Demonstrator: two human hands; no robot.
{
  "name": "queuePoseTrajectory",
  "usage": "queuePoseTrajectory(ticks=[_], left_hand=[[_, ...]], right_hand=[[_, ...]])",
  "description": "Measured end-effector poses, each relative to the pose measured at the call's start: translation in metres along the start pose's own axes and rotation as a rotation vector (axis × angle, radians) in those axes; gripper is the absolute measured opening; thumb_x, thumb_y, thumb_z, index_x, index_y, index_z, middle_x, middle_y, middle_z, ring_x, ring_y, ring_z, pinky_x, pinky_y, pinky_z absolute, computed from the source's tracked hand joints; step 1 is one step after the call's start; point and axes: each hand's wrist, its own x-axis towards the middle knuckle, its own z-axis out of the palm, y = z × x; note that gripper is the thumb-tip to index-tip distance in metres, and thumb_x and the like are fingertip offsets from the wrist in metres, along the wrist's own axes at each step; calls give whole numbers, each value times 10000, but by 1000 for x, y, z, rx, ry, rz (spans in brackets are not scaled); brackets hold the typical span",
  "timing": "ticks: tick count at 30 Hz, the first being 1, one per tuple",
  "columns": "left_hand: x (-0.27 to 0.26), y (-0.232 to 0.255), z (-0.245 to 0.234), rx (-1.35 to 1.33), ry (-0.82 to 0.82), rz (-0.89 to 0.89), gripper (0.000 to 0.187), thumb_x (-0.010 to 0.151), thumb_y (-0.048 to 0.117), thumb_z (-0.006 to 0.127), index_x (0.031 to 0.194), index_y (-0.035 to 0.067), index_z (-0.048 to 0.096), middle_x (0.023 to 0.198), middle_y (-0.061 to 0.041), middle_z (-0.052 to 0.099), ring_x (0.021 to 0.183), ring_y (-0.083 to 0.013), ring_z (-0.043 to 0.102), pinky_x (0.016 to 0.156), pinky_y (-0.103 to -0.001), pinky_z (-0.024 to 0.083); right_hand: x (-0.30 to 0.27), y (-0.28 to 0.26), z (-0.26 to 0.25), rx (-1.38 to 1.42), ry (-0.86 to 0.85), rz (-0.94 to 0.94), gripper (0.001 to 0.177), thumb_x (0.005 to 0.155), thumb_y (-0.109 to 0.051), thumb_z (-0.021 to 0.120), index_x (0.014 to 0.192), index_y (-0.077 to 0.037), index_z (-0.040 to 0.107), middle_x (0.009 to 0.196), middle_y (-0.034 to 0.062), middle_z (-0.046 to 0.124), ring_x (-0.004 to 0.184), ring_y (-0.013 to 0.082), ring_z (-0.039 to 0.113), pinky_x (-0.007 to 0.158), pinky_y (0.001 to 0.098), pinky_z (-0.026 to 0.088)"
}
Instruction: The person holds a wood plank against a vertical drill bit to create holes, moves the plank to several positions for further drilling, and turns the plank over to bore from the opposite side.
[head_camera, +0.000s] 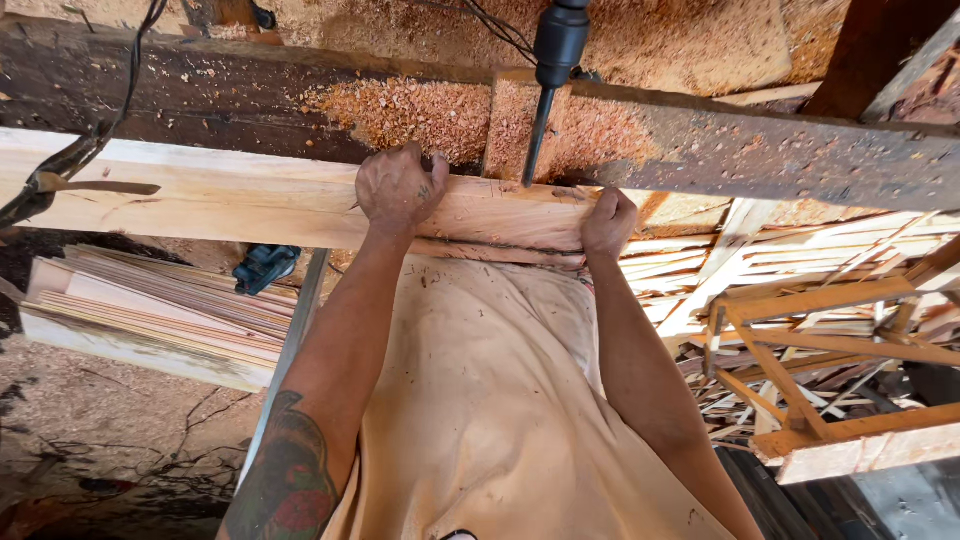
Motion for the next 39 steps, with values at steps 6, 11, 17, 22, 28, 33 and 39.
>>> queuePoseTrajectory(ticks=[6,11,17,22,28,33,39], left_hand=[[4,3,-6,8,-2,-1,396,917,421,602,812,66,744,714,-183,721,616,-296,700,652,-449,564],[9,-2,3,26,-94,-9,399,943,414,581,791,76,730,700,-137,709,575,-247,675,613,-427,550],[13,-2,4,59,-51,33,381,924,412,601,780,82,728,696,-121,708,583,-229,669,578,-407,542],[14,-2,2,36,-13,40,354,902,392,612,772,80,720,709,-130,711,610,-248,683,601,-411,549],[15,-2,1,25,-1,39,342,897,380,623,764,78,711,719,-135,707,643,-263,694,636,-419,552],[16,-1,-1,-16,5,40,332,896,370,642,760,73,702,731,-136,705,667,-277,698,652,-428,553],[19,3,-8,-30,8,26,312,919,358,648,792,80,711,726,-133,706,661,-285,693,675,-436,555]], right_hand=[[6,-9,-4,27,-49,-23,335,959,-211,417,719,23,409,624,122,327,625,169,343,563,434,321],[6,-12,-5,38,-63,31,311,935,-200,405,717,21,400,617,121,319,616,170,334,565,435,303],[9,-11,-5,138,-92,143,290,924,-164,398,703,21,433,601,60,341,594,143,332,538,399,276],[10,-8,-6,141,-93,102,275,931,-163,410,775,30,529,621,19,401,607,116,368,531,359,293],[12,-15,-10,37,-98,58,292,935,-178,409,823,41,568,621,24,397,604,117,375,532,359,310],[15,-19,-11,121,-109,142,306,932,-190,407,800,43,555,614,33,381,598,125,346,526,376,289],[20,-30,-13,41,-111,116,284,931,-179,420,755,32,490,628,57,333,612,143,325,536,386,283]])
